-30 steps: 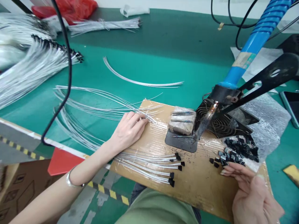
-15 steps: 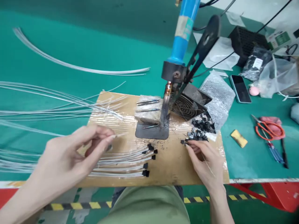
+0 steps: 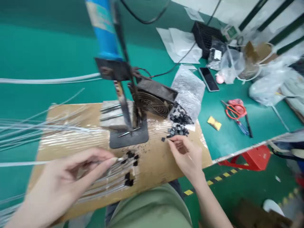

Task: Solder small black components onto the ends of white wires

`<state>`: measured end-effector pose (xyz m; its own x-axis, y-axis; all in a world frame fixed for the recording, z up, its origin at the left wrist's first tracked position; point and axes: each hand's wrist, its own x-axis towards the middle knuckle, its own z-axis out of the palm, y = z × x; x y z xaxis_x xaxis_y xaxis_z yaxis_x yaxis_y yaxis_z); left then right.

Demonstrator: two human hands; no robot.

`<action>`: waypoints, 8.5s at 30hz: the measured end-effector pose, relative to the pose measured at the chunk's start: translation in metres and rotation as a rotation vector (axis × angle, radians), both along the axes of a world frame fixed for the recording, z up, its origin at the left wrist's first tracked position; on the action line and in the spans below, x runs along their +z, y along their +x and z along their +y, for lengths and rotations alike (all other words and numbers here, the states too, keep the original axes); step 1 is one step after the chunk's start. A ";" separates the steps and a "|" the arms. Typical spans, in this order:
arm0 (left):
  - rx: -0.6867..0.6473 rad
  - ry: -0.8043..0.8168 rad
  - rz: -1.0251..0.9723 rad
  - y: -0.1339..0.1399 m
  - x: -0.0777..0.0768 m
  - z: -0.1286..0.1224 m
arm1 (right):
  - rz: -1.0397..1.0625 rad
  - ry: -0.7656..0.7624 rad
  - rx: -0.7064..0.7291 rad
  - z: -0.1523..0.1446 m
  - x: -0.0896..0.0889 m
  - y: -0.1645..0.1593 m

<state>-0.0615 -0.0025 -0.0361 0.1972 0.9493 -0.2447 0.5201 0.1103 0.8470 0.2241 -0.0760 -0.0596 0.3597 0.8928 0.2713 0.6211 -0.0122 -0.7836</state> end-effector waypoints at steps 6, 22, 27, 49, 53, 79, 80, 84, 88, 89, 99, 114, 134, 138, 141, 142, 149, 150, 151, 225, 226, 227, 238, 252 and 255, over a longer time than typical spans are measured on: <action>-0.107 -0.048 -0.110 0.029 0.029 0.006 | 0.228 0.023 -0.032 -0.003 0.006 -0.002; -0.082 -0.126 -0.262 0.037 0.035 0.007 | 0.408 -0.067 0.031 0.007 0.013 -0.029; -0.016 -0.157 -0.274 0.040 0.034 0.007 | 0.504 -0.132 -0.058 0.008 0.022 -0.042; 0.059 -0.190 -0.225 0.045 0.033 0.005 | 0.622 -0.137 0.124 0.015 0.019 -0.052; 0.039 -0.192 -0.175 0.044 0.035 0.004 | 0.715 -0.124 0.123 0.018 0.022 -0.056; 0.022 -0.221 -0.480 0.056 0.036 0.007 | 0.795 -0.185 0.191 0.025 0.028 -0.066; 0.026 -0.221 -0.482 0.056 0.036 0.007 | 0.775 -0.180 0.188 0.024 0.028 -0.067; 0.057 -0.230 -0.458 0.057 0.037 0.008 | 0.616 -0.108 0.162 0.019 0.023 -0.064; 0.087 -0.219 -0.423 0.059 0.038 0.010 | 0.539 -0.046 0.242 0.012 0.016 -0.057; 0.089 -0.210 -0.418 0.060 0.038 0.010 | 0.529 -0.051 0.243 0.010 0.016 -0.056; 0.090 -0.167 -0.309 0.065 0.037 0.013 | 0.364 -0.146 0.111 0.009 0.036 -0.051; 0.133 -0.137 -0.304 0.070 0.038 0.018 | 0.509 -0.057 0.264 0.017 0.037 -0.051; 0.157 -0.061 -0.332 0.070 0.040 0.022 | 0.619 0.003 0.253 0.028 0.040 -0.052; 0.147 -0.046 -0.322 0.070 0.041 0.021 | 0.630 0.008 0.250 0.028 0.040 -0.053; 0.144 -0.055 -0.330 0.070 0.042 0.021 | 0.650 0.003 0.234 0.027 0.040 -0.053; 0.146 -0.060 -0.334 0.070 0.042 0.021 | 0.653 0.001 0.230 0.026 0.040 -0.053; 0.148 -0.048 -0.329 0.070 0.041 0.021 | 0.660 0.003 0.235 0.027 0.039 -0.053; 0.143 -0.044 -0.330 0.070 0.041 0.022 | 0.664 0.003 0.234 0.027 0.039 -0.054; 0.141 -0.039 -0.332 0.070 0.041 0.022 | 0.668 0.005 0.232 0.027 0.038 -0.054; 0.147 0.014 -0.309 0.069 0.042 0.017 | 0.560 0.020 0.098 0.027 0.045 -0.068; 0.148 0.017 -0.309 0.069 0.042 0.018 | 0.555 0.023 0.097 0.027 0.045 -0.068; 0.146 0.017 -0.310 0.070 0.042 0.018 | 0.556 0.027 0.096 0.027 0.045 -0.069; 0.153 0.051 -0.335 0.071 0.040 0.018 | 0.544 0.027 0.103 0.027 0.044 -0.067; 0.149 0.041 -0.325 0.070 0.040 0.017 | 0.538 0.031 0.089 0.026 0.043 -0.068; 0.147 0.037 -0.323 0.070 0.040 0.017 | 0.555 0.027 0.082 0.027 0.044 -0.069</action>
